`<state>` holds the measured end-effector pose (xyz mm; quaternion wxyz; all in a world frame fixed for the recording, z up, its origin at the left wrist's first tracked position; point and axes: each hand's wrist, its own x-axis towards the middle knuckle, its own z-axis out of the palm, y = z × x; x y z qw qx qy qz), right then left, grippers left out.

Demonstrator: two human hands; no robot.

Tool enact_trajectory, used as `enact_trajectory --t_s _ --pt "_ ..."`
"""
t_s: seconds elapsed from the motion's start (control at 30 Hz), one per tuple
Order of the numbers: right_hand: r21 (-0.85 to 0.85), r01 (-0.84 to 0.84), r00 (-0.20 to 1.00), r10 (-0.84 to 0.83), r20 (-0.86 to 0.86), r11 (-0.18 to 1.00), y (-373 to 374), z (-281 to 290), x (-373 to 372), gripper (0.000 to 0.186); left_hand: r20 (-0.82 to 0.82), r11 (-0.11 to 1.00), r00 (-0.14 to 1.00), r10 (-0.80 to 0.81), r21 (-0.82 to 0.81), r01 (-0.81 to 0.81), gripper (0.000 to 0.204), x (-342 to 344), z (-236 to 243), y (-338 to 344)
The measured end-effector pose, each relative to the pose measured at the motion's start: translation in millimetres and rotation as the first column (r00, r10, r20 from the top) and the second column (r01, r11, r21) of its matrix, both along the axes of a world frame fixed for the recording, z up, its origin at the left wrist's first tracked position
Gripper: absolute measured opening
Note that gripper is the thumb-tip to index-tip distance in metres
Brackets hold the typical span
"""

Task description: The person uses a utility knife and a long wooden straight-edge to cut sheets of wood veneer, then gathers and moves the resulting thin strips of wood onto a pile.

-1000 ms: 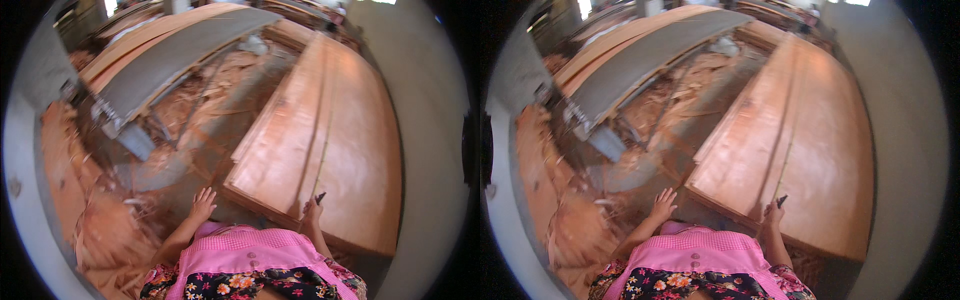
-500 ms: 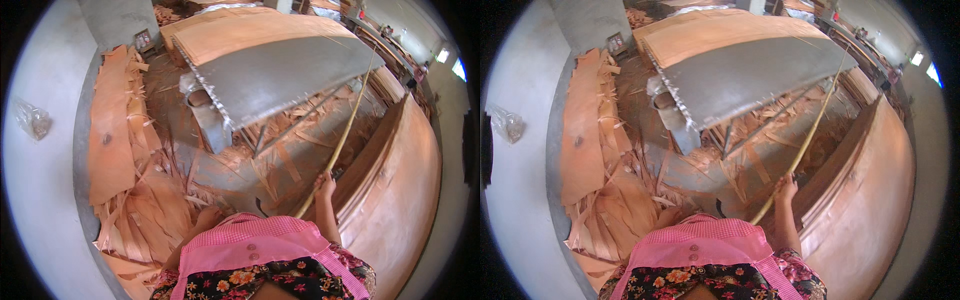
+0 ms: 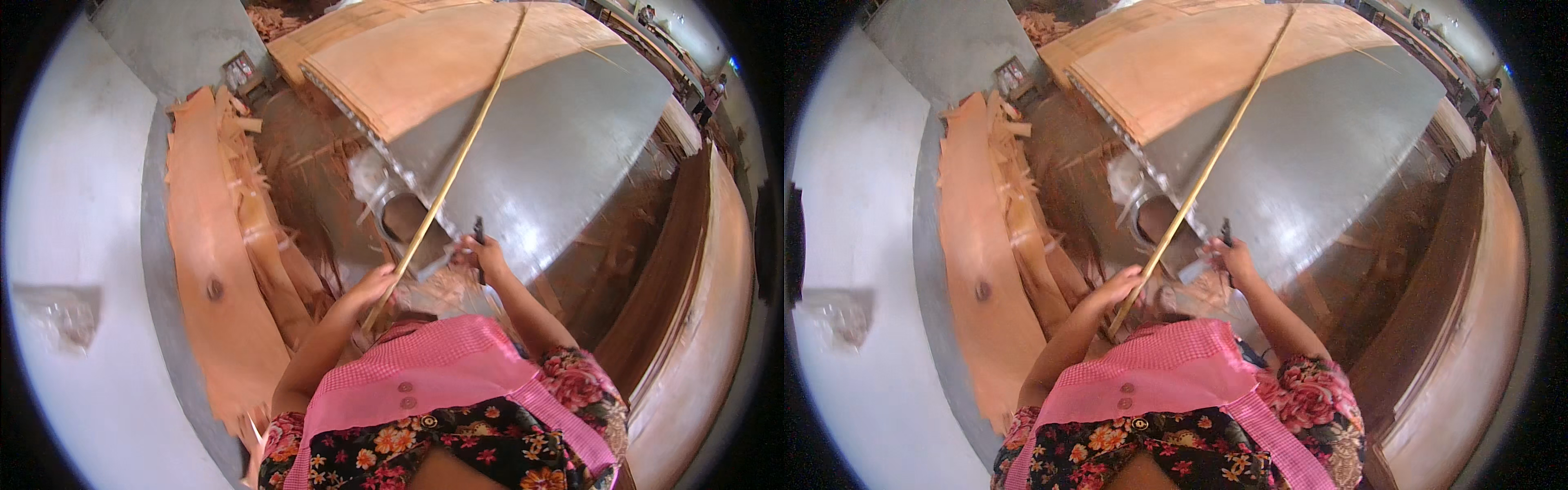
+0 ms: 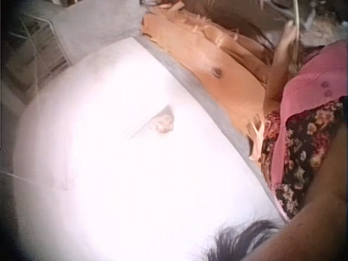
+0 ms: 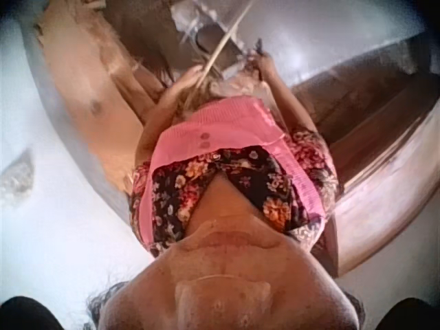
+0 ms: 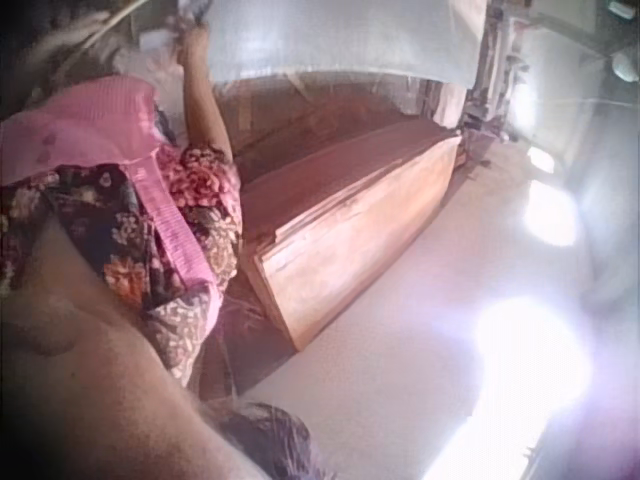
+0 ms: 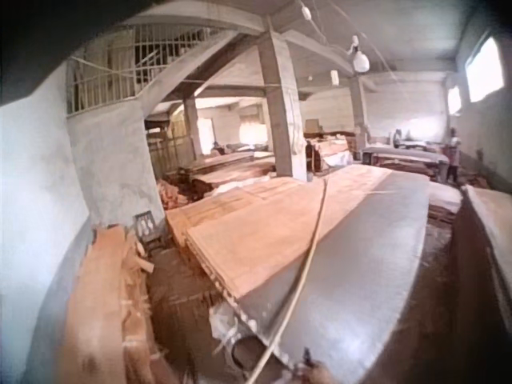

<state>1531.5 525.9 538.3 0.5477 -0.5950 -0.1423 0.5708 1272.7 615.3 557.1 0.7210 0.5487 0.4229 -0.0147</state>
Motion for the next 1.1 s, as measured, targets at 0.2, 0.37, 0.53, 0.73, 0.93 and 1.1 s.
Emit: enact_trajectory --t_s 0.2,0.37,0.53,0.73,0.93,1.1 --pt "-0.123 -0.049 0.973 0.075 0.219 0.991 138.9 -4.9 6.4 0.032 -0.247 0.882 0.934 0.260 0.454 -0.125 0.024 -70.0 27.8 170.8" --pt "-0.176 -0.030 0.382 0.174 0.908 0.984 292.7 -0.1 -4.1 0.033 -0.246 0.798 0.938 0.243 0.600 -0.049 0.028 -64.0 65.9 336.3" --pt "-0.016 -0.036 0.308 0.026 0.951 0.999 426.5 1.5 -15.1 0.042 -0.206 0.822 0.971 0.118 0.569 0.021 0.034 -23.1 53.3 498.7" --pt "-0.401 -0.126 0.246 0.420 0.873 0.907 484.3 -2.9 -8.4 0.030 -0.194 0.916 0.979 -0.066 0.378 0.136 0.024 8.8 10.9 636.8" --pt "0.311 0.272 0.475 -0.408 0.780 0.911 549.9 52.8 -9.2 0.013 -0.070 0.951 0.981 -0.180 0.243 0.192 0.064 9.9 -12.7 709.2" --pt "0.471 -0.148 0.223 -0.434 0.873 0.870 710.9 122.1 -7.1 0.012 -0.235 0.238 0.789 -0.568 0.871 0.430 0.060 -6.0 -21.0 714.1"
